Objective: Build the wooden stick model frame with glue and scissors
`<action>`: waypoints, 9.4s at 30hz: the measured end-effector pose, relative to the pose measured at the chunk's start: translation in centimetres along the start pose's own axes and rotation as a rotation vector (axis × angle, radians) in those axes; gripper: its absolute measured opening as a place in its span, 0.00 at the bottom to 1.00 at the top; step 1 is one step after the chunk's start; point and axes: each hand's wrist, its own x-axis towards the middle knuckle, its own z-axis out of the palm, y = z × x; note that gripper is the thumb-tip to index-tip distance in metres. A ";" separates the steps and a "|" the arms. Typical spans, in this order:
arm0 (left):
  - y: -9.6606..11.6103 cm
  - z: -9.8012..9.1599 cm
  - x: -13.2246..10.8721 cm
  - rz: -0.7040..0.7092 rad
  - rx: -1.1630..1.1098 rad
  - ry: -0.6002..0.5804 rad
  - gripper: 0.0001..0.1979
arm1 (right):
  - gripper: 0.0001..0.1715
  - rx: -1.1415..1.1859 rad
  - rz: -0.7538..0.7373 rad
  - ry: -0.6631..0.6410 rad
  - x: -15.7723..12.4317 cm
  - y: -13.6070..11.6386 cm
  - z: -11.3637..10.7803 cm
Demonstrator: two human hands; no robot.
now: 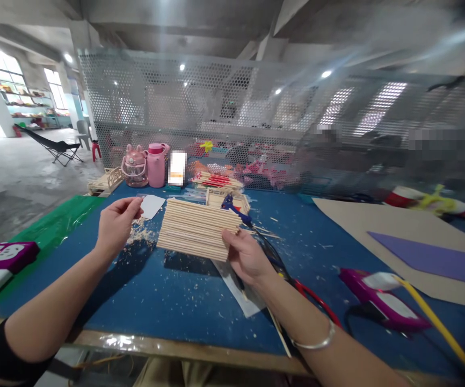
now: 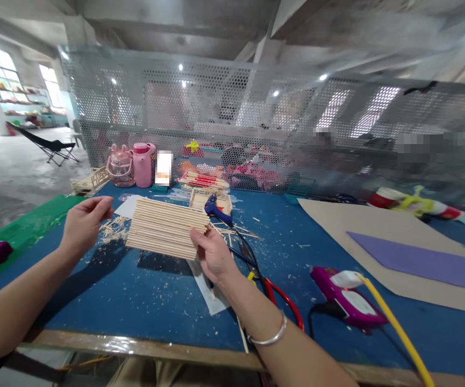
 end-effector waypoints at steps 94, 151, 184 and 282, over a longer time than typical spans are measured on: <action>-0.9 -1.4 -1.5 -0.561 -0.260 -0.489 0.14 | 0.17 -0.875 -0.085 -0.038 0.8 1.7 -1.5; -3.2 4.4 -3.3 -0.300 -0.254 -0.483 0.15 | 0.07 -1.905 0.353 0.086 -8.0 -4.6 -5.9; -4.5 4.4 -3.1 -0.231 -0.264 -0.456 0.16 | 0.46 -0.816 0.189 -0.110 -6.9 -6.6 -11.2; 4.6 -0.9 2.0 0.247 0.594 -0.821 0.14 | 0.30 -0.156 -0.202 -0.066 0.9 -0.4 -0.6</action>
